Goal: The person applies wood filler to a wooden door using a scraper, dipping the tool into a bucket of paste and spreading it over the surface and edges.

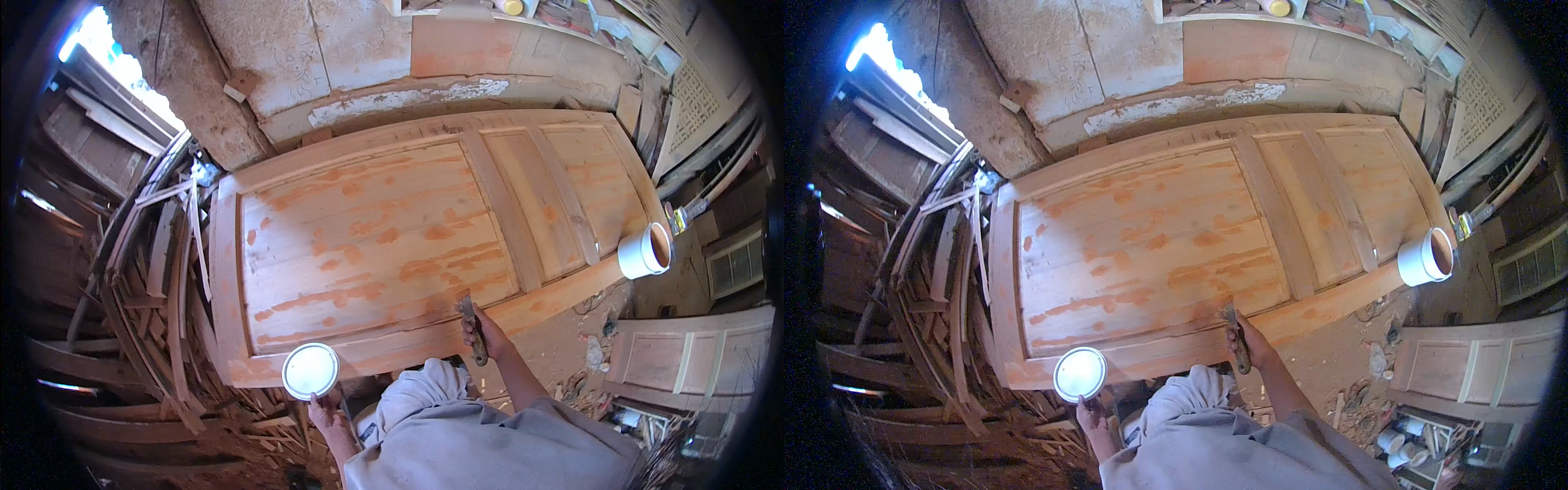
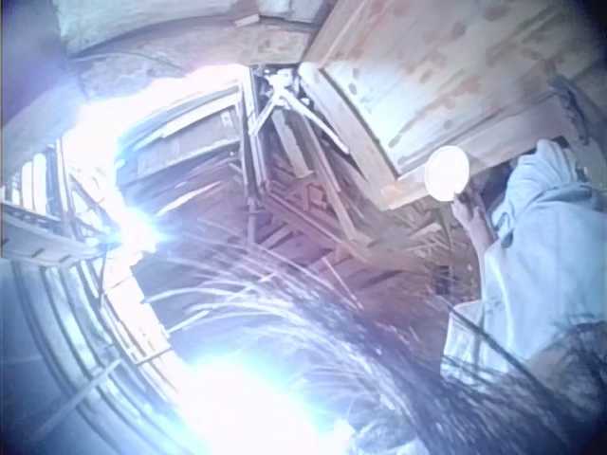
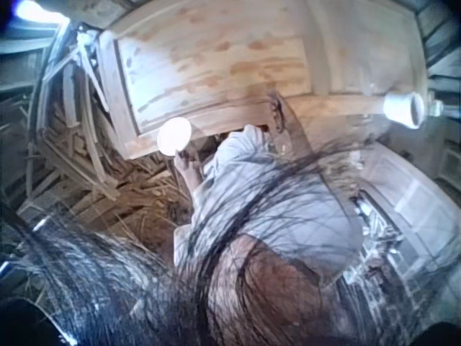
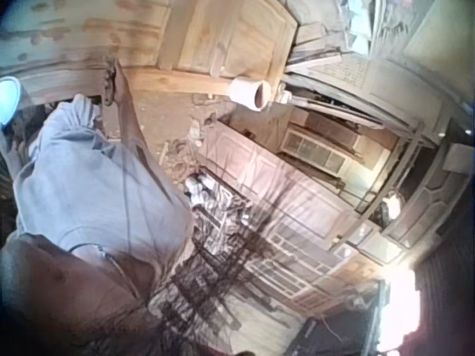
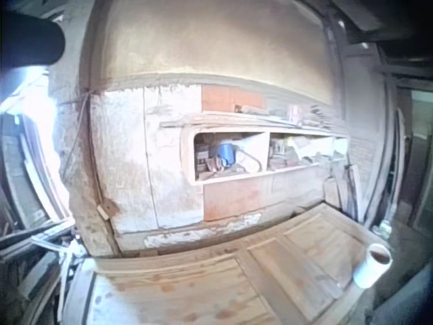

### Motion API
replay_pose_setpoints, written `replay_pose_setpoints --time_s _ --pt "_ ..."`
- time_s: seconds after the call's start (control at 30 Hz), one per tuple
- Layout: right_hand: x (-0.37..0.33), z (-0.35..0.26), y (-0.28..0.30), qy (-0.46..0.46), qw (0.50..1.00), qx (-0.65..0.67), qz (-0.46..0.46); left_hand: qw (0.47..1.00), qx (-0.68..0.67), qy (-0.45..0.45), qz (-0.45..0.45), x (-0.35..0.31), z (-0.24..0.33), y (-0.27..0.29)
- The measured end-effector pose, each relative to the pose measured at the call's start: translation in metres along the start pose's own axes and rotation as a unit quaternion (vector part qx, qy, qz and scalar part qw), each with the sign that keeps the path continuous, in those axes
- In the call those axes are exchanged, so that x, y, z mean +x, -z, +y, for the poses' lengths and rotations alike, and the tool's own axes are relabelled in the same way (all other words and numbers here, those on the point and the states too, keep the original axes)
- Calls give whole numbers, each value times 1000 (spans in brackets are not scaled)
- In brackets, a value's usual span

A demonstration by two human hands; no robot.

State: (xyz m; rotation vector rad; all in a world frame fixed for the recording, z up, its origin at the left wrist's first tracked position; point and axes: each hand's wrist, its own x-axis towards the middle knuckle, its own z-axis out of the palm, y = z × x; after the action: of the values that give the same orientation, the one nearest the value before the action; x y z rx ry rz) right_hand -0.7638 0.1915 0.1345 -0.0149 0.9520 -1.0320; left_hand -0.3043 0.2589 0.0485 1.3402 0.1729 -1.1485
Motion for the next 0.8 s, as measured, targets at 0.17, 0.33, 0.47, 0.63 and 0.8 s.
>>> replay_pose_setpoints --time_s 0.17,0.33,0.47,0.63,0.8 --pt "-13 -11 36 -12 999 -33 32 1000 3 13 9 -35 -50 19" --pt "-17 -18 42 -1 999 -38 33 999 16 37 -1 -43 -58 49" --pt "-21 -13 48 -4 1000 -23 -3 999 -22 -8 27 -41 -40 74" --pt "-32 -8 53 -1 999 -35 -12 995 -26 -83 53 -48 -38 114" --pt "-50 1 53 -17 998 -38 -47 981 -42 -104 156 -88 -71 144"
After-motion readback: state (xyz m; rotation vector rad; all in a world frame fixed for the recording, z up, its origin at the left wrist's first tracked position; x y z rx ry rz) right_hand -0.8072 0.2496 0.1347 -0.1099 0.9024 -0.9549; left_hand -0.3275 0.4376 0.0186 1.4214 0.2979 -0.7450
